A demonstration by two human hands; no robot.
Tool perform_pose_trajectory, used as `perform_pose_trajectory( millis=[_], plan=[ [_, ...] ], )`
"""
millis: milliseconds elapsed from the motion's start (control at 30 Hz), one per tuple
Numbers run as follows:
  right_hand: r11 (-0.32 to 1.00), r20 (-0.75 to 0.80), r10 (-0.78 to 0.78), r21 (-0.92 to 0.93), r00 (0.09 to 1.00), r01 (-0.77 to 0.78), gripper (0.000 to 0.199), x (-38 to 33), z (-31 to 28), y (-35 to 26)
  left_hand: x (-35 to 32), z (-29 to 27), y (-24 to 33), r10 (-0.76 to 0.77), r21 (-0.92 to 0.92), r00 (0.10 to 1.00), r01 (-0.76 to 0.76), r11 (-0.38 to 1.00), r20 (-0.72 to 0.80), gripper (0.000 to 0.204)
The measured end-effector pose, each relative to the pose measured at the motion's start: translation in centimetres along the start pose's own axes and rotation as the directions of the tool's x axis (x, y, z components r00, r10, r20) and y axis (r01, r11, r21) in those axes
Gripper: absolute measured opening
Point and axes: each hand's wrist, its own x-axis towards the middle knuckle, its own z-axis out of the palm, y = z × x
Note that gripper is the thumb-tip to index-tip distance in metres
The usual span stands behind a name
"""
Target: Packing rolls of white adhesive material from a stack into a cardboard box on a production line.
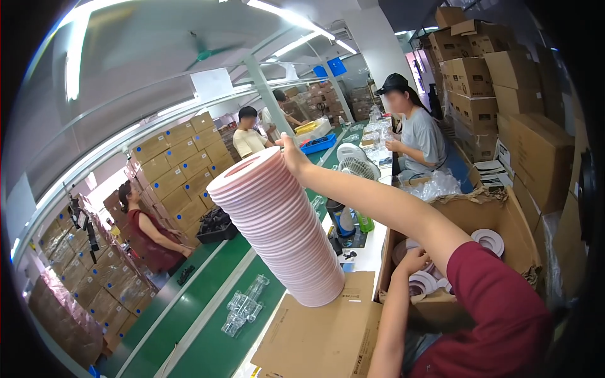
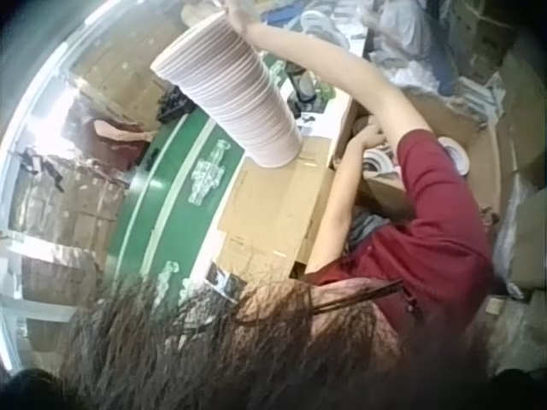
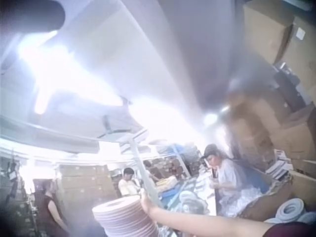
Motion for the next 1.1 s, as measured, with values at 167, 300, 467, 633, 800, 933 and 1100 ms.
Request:
perform_pose_trajectory(
  millis=[167, 300, 467, 633, 800, 933, 1100],
  plan=[
    [1.000, 0.081, 0.012, 0.002, 0.997, -0.012, 0.070, -6.5, -0.5, -2.0, -1.8, -1.1, -0.3, -0.129, 0.126, 0.986, 0.142, 0.982, -0.106, 0.038],
    [0.899, 0.193, -0.180, -0.366, 0.965, 0.241, 0.065, -10.4, -12.5, -1.5, -0.2, 0.2, 0.2, 0.037, 0.375, 0.974, 0.050, 0.926, -0.223, 0.037],
    [0.731, -0.004, -0.036, -0.682, 0.999, 0.023, 0.046, -20.9, -25.8, 3.6, -0.2, -0.9, -2.0, -0.010, 0.319, 0.809, 0.243, 0.916, -0.587, 0.030],
    [0.828, -0.409, 0.169, -0.434, 0.897, -0.355, 0.047, -29.9, -35.0, 8.7, -0.8, -1.1, 2.2, 0.081, 0.144, 0.670, 0.038, 0.989, -0.738, 0.022],
    [0.903, -0.336, 0.415, 0.041, 0.846, -0.427, 0.040, -24.7, -30.8, 4.1, -5.4, -6.1, 13.9, 0.133, 0.108, 0.441, -0.082, 0.991, -0.887, 0.020],
    [0.952, 0.008, 0.259, 0.166, 0.966, -0.257, 0.047, -15.6, -18.9, 0.8, -16.8, -16.2, 22.5, 0.452, 0.454, -0.035, -0.069, 0.888, -0.891, 0.018],
    [0.996, 0.164, 0.089, 0.017, 0.982, -0.093, 0.059, -7.4, -7.8, -1.0, -27.4, -26.3, 26.9, 0.289, 0.380, -0.533, -0.065, 0.923, -0.795, 0.035]
  ],
)
